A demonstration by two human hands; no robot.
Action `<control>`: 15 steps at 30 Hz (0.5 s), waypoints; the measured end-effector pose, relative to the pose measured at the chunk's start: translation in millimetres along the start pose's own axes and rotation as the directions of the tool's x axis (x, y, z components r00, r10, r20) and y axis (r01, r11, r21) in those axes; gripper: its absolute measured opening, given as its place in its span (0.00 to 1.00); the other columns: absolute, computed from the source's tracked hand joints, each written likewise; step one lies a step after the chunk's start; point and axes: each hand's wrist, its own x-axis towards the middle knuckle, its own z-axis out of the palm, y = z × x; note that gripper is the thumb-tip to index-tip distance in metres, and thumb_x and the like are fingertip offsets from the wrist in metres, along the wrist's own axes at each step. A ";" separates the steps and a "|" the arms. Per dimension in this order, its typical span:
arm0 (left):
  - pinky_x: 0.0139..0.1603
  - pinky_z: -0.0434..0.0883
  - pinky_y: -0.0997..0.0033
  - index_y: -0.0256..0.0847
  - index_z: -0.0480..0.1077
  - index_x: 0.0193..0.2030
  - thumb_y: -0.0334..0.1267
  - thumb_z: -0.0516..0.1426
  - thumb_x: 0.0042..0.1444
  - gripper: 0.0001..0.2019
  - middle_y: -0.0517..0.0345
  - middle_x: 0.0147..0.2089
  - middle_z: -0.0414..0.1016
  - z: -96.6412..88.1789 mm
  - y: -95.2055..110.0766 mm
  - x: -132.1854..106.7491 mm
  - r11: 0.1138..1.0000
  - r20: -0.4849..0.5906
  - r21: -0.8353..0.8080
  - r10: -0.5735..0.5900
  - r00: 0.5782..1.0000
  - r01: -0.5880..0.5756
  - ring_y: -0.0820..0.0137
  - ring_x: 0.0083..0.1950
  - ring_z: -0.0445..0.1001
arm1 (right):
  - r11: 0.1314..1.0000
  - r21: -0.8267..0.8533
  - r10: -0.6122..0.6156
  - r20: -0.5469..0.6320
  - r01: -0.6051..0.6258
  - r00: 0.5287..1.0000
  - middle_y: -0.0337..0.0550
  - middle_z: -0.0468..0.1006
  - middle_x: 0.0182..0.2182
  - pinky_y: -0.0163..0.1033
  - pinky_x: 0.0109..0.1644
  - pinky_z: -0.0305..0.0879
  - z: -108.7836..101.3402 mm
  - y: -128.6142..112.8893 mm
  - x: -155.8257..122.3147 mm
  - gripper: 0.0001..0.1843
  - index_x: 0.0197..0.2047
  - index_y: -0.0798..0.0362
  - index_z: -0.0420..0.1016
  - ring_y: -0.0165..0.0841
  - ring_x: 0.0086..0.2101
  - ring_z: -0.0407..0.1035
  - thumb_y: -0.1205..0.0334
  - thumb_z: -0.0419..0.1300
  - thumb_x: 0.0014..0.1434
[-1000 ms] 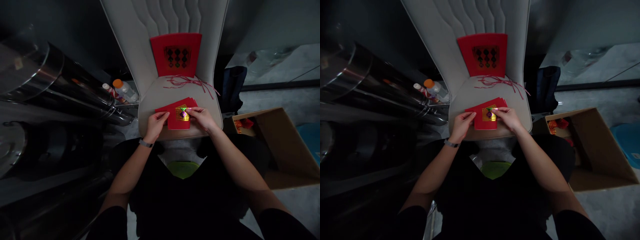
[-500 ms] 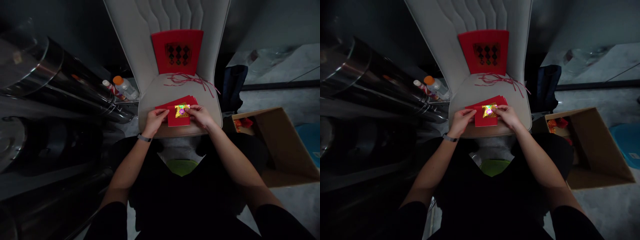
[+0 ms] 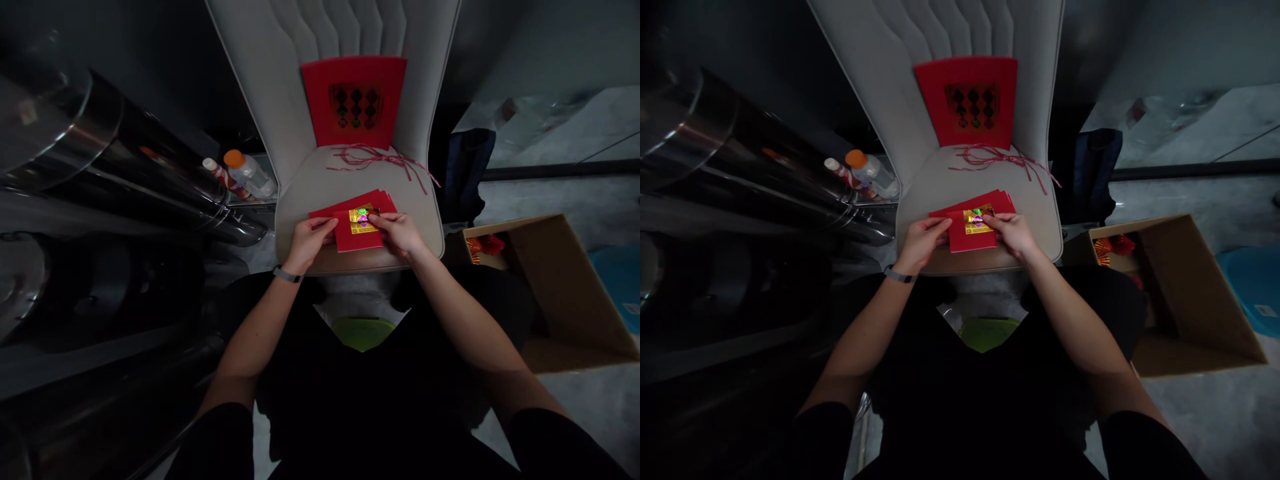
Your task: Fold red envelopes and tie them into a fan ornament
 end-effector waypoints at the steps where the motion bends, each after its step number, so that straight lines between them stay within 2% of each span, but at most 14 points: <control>1: 0.36 0.79 0.68 0.35 0.80 0.41 0.49 0.76 0.43 0.24 0.51 0.39 0.85 -0.3 -0.2 0.0 1.000 0.008 -0.015 -0.005 1.000 0.005 0.68 0.34 0.82 | 1.000 0.006 -0.007 0.007 0.007 1.000 0.43 0.87 0.34 0.35 0.34 0.75 -0.4 0.0 0.8 0.21 0.33 0.50 0.86 0.32 0.32 0.79 0.44 0.81 0.42; 4: 0.35 0.79 0.69 0.35 0.81 0.40 0.48 0.76 0.41 0.24 0.51 0.39 0.85 -0.4 -1.5 -0.5 0.999 0.021 -0.050 -0.010 1.000 0.011 0.69 0.33 0.82 | 0.998 0.047 -0.029 0.013 0.028 1.000 0.44 0.87 0.36 0.38 0.39 0.78 -0.1 -0.6 2.7 0.22 0.34 0.50 0.86 0.33 0.33 0.80 0.44 0.81 0.43; 9: 0.35 0.80 0.69 0.35 0.81 0.41 0.48 0.76 0.42 0.24 0.53 0.37 0.84 0.0 -4.0 -1.2 1.000 0.028 -0.019 -0.014 1.000 0.014 0.71 0.31 0.81 | 0.984 0.124 -0.107 -0.137 0.125 0.985 0.40 0.86 0.33 0.42 0.43 0.79 0.8 -0.4 6.4 0.22 0.33 0.49 0.84 0.35 0.34 0.79 0.48 0.82 0.37; 15: 0.36 0.79 0.71 0.36 0.81 0.42 0.51 0.76 0.42 0.25 0.52 0.39 0.85 -2.1 -6.7 -0.3 0.999 0.011 0.047 0.013 1.000 -0.014 0.71 0.33 0.81 | 0.985 0.158 -0.055 -0.093 0.070 0.994 0.40 0.86 0.34 0.39 0.39 0.78 2.1 -1.8 2.5 0.23 0.33 0.49 0.84 0.33 0.34 0.79 0.47 0.82 0.38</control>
